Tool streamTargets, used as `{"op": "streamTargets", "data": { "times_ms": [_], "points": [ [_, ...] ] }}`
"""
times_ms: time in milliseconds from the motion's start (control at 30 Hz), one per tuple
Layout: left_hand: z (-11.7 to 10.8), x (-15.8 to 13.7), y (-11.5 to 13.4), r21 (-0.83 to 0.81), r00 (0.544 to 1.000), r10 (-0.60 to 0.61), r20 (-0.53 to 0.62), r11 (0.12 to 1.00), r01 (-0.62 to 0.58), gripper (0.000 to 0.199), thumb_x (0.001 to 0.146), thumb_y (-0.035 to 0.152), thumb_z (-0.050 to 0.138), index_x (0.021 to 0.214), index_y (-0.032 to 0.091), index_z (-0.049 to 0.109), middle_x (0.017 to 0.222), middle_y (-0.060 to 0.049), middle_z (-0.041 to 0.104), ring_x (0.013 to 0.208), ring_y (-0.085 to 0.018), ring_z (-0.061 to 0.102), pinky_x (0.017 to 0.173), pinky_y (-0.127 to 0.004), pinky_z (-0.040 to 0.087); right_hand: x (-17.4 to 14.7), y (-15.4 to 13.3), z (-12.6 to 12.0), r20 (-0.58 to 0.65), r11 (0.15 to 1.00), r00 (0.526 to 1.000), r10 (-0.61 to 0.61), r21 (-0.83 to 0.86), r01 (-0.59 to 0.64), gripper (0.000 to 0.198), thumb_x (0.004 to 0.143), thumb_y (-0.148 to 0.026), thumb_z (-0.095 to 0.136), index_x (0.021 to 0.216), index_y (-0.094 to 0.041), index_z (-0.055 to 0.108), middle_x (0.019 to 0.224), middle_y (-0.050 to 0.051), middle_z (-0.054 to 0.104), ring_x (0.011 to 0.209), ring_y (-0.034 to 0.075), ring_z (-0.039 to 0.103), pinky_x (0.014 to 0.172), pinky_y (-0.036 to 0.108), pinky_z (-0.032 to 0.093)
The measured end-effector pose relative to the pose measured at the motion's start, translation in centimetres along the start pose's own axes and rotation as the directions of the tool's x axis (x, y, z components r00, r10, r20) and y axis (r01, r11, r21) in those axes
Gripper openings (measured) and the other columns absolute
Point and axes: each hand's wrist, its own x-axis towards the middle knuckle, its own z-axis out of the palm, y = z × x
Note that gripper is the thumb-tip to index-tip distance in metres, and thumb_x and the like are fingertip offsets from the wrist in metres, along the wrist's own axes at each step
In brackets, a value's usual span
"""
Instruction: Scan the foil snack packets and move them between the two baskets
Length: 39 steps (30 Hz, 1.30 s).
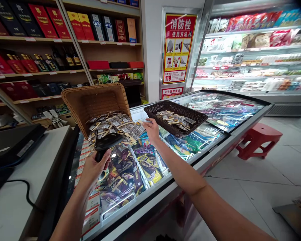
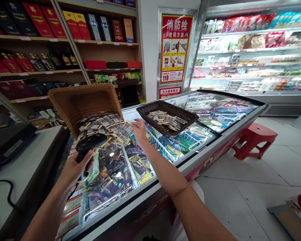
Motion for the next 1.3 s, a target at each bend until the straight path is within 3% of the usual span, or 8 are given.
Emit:
{"op": "streamTargets", "data": {
  "times_ms": [367,567,733,967,1167,1300],
  "points": [
    [0.7,-0.5,0.2,0.017,1.000,0.004,0.021,1.000,-0.004,0.056,0.071,0.072,0.087,0.074,0.021,0.063,0.063,0.002,0.061,0.048,-0.011,0.048,0.046,-0.024,0.037,0.2,-0.3,-0.1,-0.073,1.000,0.997,-0.001,-0.023,-0.001,0.028,0.079,-0.027,0.079,0.100,-0.023,0.060,0.084,0.000,0.079,0.071,0.016,0.065,0.062,0.025,0.050],
    [0.2,0.3,-0.9,0.071,0.991,-0.017,0.134,0.997,0.007,0.058,0.065,0.073,0.088,0.069,0.022,0.061,0.056,0.002,0.059,0.045,-0.012,0.045,0.042,-0.024,0.034,0.0,-0.5,-0.4,-0.079,1.000,0.997,0.015,-0.025,-0.017,0.028,0.079,-0.028,0.077,0.102,-0.024,0.060,0.091,0.002,0.081,0.076,0.017,0.067,0.062,0.025,0.051],
    [0.0,0.4,-1.3,0.091,0.981,0.015,0.193,0.995,-0.033,0.054,0.071,0.071,0.085,0.070,0.023,0.061,0.054,0.002,0.057,0.047,-0.013,0.046,0.043,-0.024,0.036,0.1,-0.1,-0.4,-0.089,0.999,0.996,0.029,-0.031,-0.032,0.030,0.078,-0.029,0.078,0.102,-0.024,0.060,0.095,0.003,0.081,0.079,0.017,0.069,0.065,0.026,0.053],
    [0.2,0.5,-1.4,0.131,0.983,-0.015,0.181,0.991,-0.009,0.057,0.067,0.076,0.082,0.071,0.024,0.059,0.050,0.004,0.052,0.043,-0.013,0.041,0.040,-0.025,0.032,0.2,0.0,-0.2,-0.095,0.998,0.994,0.052,-0.013,-0.054,0.031,0.076,-0.028,0.079,0.100,-0.024,0.059,0.092,0.002,0.080,0.076,0.016,0.069,0.062,0.024,0.051],
    [0.5,0.1,-0.8,0.128,0.991,-0.027,0.134,0.992,0.010,0.064,0.060,0.082,0.085,0.069,0.023,0.062,0.054,0.001,0.058,0.046,-0.014,0.047,0.041,-0.025,0.031,0.8,0.4,-0.3,-0.109,0.999,0.993,0.040,-0.027,-0.043,0.023,0.077,-0.028,0.074,0.097,-0.023,0.065,0.085,-0.002,0.074,0.072,0.014,0.065,0.061,0.022,0.052],
    [0.6,1.3,0.0,0.182,0.992,-0.034,0.118,0.983,0.012,0.066,0.061,0.086,0.082,0.069,0.022,0.067,0.051,0.002,0.056,0.047,-0.014,0.046,0.045,-0.026,0.033,3.1,-0.6,-1.1,-0.210,0.998,0.977,-0.042,-0.058,0.030,0.021,0.085,-0.030,0.065,0.103,-0.022,0.073,0.090,0.001,0.074,0.080,0.016,0.068,0.069,0.025,0.059]
  ]
}}
